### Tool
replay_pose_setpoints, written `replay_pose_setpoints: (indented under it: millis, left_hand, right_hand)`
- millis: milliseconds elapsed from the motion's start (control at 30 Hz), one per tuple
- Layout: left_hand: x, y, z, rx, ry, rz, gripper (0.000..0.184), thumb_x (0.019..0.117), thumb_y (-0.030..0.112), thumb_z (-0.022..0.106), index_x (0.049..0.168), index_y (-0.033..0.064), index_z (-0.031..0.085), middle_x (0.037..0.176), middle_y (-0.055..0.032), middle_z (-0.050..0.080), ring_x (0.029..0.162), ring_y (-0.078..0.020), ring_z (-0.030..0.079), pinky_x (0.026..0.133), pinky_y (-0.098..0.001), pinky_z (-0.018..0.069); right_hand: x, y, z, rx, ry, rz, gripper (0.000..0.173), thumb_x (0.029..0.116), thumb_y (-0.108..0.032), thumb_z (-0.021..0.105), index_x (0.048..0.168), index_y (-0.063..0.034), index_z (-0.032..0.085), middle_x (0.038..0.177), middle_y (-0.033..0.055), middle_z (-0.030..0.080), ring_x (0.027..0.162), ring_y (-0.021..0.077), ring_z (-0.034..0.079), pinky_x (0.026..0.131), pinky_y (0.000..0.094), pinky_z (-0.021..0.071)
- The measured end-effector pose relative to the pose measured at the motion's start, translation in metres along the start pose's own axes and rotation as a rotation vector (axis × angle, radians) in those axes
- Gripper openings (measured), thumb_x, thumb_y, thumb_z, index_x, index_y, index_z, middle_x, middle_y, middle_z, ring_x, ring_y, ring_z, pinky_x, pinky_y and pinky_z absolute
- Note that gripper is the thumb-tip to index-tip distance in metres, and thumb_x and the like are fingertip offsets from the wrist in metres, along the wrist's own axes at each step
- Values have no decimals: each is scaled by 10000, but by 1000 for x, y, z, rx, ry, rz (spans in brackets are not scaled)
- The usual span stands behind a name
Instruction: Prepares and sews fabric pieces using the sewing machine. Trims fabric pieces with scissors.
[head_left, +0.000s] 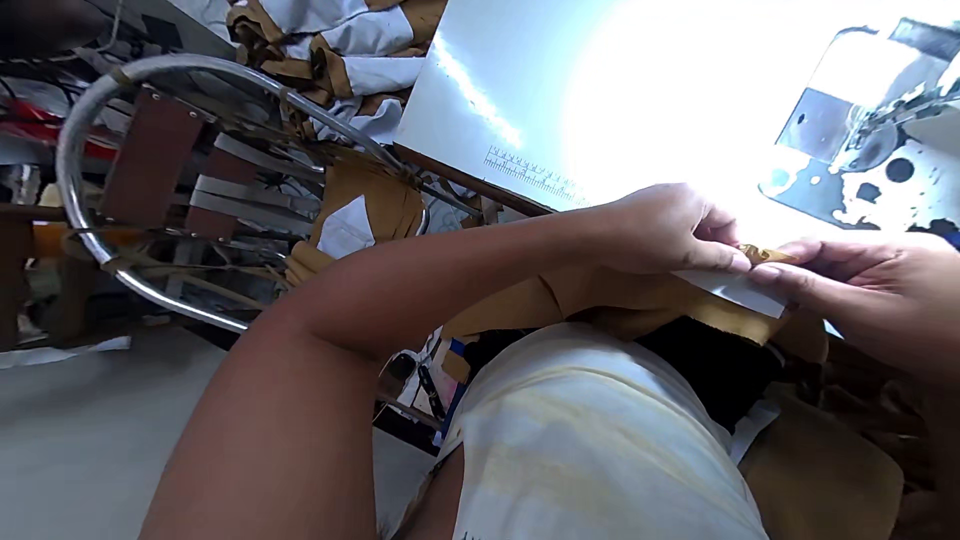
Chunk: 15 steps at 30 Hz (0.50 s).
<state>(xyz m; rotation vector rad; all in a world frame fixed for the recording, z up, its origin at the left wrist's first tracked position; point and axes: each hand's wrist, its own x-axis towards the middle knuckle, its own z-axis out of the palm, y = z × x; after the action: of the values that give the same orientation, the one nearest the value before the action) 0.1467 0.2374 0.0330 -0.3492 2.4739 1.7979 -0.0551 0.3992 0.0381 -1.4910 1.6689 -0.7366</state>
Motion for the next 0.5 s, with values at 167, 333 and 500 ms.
replay_pose_setpoints:
  millis: [167, 333, 500]
  left_hand:
    - [3, -5, 1, 233, 78, 125, 204, 1029, 264, 619, 988, 108, 745, 794, 29, 682, 729, -44, 623, 674, -263, 509]
    - [9, -4, 1, 343, 127, 205, 224, 1035, 274, 593, 993, 119, 749, 815, 16, 683, 776, -85, 639, 706, -305, 514]
    - [12, -5, -5, 248, 59, 186, 231, 1039, 272, 600, 966, 98, 733, 766, 33, 657, 689, -36, 596, 638, -238, 488]
  right_hand:
    - [1, 1, -1, -132, 37, -35, 205, 958, -423, 635, 909, -240, 712, 720, -154, 664, 601, -70, 593, 522, 157, 497]
    - [4, 4, -12, -140, 4, -31, 228, 977, -451, 606, 912, -253, 699, 695, -164, 636, 578, -72, 566, 501, 163, 460]
    - [11, 18, -14, 290, -134, 4, 171, 1005, -235, 602, 934, -177, 747, 765, -80, 709, 637, -6, 646, 577, 154, 554]
